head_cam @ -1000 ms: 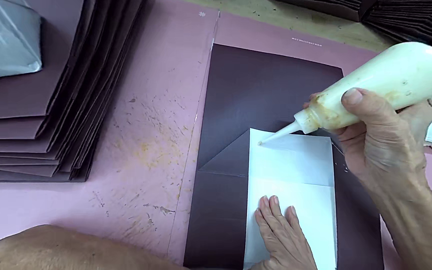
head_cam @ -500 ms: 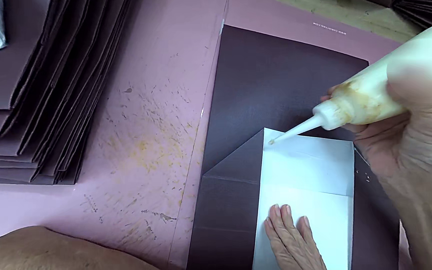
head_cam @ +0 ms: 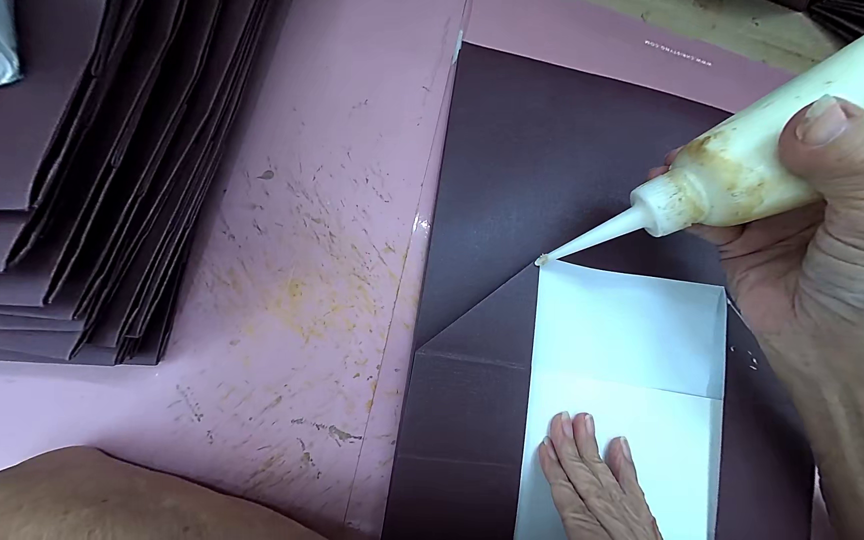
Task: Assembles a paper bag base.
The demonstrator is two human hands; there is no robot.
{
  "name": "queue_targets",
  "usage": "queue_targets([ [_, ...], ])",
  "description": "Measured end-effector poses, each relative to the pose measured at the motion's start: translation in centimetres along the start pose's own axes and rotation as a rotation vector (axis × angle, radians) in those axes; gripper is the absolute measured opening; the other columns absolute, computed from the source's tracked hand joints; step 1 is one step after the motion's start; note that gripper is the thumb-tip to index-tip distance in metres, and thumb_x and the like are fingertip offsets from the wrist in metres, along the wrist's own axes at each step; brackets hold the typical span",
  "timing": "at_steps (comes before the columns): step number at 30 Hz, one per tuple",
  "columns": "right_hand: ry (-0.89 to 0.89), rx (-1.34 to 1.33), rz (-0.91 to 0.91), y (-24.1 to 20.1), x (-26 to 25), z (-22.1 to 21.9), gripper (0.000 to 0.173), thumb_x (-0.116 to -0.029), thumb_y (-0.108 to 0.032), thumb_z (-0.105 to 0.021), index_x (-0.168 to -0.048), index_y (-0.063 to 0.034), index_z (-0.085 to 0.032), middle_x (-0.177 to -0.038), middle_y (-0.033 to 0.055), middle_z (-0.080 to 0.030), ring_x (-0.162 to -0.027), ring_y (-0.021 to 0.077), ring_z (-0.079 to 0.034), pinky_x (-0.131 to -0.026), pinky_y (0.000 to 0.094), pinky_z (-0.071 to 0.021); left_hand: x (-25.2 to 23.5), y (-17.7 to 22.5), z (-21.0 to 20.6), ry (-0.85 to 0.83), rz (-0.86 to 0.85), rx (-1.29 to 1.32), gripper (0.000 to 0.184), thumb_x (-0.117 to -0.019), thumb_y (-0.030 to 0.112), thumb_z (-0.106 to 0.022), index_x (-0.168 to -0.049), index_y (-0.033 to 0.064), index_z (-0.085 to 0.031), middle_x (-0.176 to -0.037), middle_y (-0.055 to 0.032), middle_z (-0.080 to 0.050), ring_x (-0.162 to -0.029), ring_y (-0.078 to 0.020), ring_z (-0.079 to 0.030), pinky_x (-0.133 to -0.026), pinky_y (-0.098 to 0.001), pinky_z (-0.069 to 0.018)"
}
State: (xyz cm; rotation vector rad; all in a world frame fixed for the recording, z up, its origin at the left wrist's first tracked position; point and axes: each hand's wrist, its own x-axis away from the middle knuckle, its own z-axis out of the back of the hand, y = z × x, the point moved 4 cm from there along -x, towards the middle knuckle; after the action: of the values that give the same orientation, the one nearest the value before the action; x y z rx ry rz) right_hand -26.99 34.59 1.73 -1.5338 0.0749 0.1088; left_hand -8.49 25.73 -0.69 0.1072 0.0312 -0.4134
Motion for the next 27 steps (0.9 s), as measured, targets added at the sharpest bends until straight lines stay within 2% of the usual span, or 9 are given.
queue_targets([
  [4,-0.012,0.001,0.002,0.1,0.0,-0.5,0.029,-0.0972,-0.019,-0.07,-0.119,-0.0162,-0.052,-0.106,-0.0007,-0.073,-0.093,0.018,-0.076,-0.08,0.032,-0.0664,0.0,0.0,0.0,0.0,0.005,0.002,0.037,-0.1019,0.012,-0.047,-0.124,-0.0105,-0.067,-0.121,-0.0289,-0.069,-0.111,-0.0419,-0.069,-0.092,-0.0447,-0.052],
  [8,-0.031,0.0,0.005,0.0,0.4,-1.4,0.034,-0.0941,-0.019,-0.074,-0.119,-0.0156,-0.051,-0.105,-0.0004,-0.073,-0.092,0.0172,-0.076,-0.079,0.0314,-0.0665,0.0,-0.1,0.0,-0.015,-0.004,0.004,0.036,-0.1016,0.011,-0.047,-0.124,-0.0097,-0.068,-0.122,-0.0282,-0.069,-0.112,-0.0415,-0.069,-0.093,-0.0444,-0.0519],
  [11,-0.031,-0.022,0.046,0.1,0.0,-2.3,0.041,-0.0859,-0.017,-0.08,-0.115,-0.0103,-0.052,-0.099,0.0054,-0.074,-0.087,0.0223,-0.077,-0.075,0.0368,-0.068,0.0,0.0,-0.1,0.01,0.009,0.012,0.036,-0.1013,0.011,-0.048,-0.123,-0.0092,-0.068,-0.121,-0.028,-0.07,-0.112,-0.041,-0.069,-0.093,-0.0438,-0.051],
  [13,-0.046,-0.022,0.064,0.1,0.1,-2.8,0.043,-0.0835,-0.017,-0.082,-0.114,-0.009,-0.053,-0.098,0.0066,-0.074,-0.086,0.0237,-0.077,-0.074,0.0373,-0.0683,0.0,-0.1,-0.2,0.012,-0.036,-0.06,0.037,-0.102,0.013,-0.047,-0.121,-0.0069,-0.071,-0.122,-0.0238,-0.071,-0.112,-0.037,-0.07,-0.093,-0.0425,-0.0516],
  [15,-0.081,-0.013,0.057,0.0,0.8,-3.1,0.045,-0.0843,-0.019,-0.083,-0.117,-0.0101,-0.053,-0.102,0.0063,-0.074,-0.091,0.0239,-0.077,-0.076,0.0368,-0.0678,-0.1,-0.3,0.0,-0.037,-0.089,-0.103,0.036,-0.1035,0.013,-0.045,-0.122,-0.0048,-0.071,-0.124,-0.0208,-0.071,-0.115,-0.0342,-0.069,-0.094,-0.0415,-0.0517],
  [17,-0.109,-0.003,0.062,-0.1,1.3,-3.5,0.05,-0.083,-0.022,-0.085,-0.119,-0.0106,-0.052,-0.106,0.0066,-0.074,-0.094,0.025,-0.076,-0.078,0.038,-0.0677,-0.2,-0.2,0.0,-0.034,-0.047,-0.066,0.037,-0.1032,0.015,-0.046,-0.122,-0.0048,-0.071,-0.124,-0.0212,-0.071,-0.116,-0.0338,-0.069,-0.095,-0.0409,-0.051],
  [21,-0.14,0.016,0.107,-0.2,1.9,-4.3,0.054,-0.0802,-0.027,-0.087,-0.118,-0.0092,-0.053,-0.105,0.0075,-0.073,-0.093,0.0254,-0.076,-0.077,0.0392,-0.0671,-0.4,0.0,0.3,-0.044,0.068,0.108,0.036,-0.0998,0.01,-0.051,-0.124,-0.0104,-0.067,-0.123,-0.0291,-0.068,-0.115,-0.0408,-0.068,-0.095,-0.0438,-0.0514],
  [24,-0.165,0.031,0.153,-0.3,2.5,-5.1,0.053,-0.0811,-0.027,-0.086,-0.118,-0.0066,-0.054,-0.104,0.009,-0.074,-0.094,0.0265,-0.075,-0.079,0.0401,-0.0668,-0.5,-0.1,0.3,-0.077,0.059,0.095,0.035,-0.1001,0.008,-0.05,-0.126,-0.0083,-0.067,-0.125,-0.0268,-0.068,-0.117,-0.0377,-0.068,-0.094,-0.0422,-0.051],
  [27,-0.167,0.03,0.165,-0.4,3.1,-6.1,0.053,-0.0788,-0.026,-0.087,-0.117,-0.0069,-0.056,-0.102,0.0073,-0.074,-0.093,0.0242,-0.076,-0.077,0.0363,-0.0671,-0.6,-0.1,0.3,-0.081,0.05,0.089,0.036,-0.1005,0.01,-0.049,-0.126,-0.0088,-0.066,-0.125,-0.0269,-0.068,-0.117,-0.0374,-0.068,-0.094,-0.0421,-0.0506],
])
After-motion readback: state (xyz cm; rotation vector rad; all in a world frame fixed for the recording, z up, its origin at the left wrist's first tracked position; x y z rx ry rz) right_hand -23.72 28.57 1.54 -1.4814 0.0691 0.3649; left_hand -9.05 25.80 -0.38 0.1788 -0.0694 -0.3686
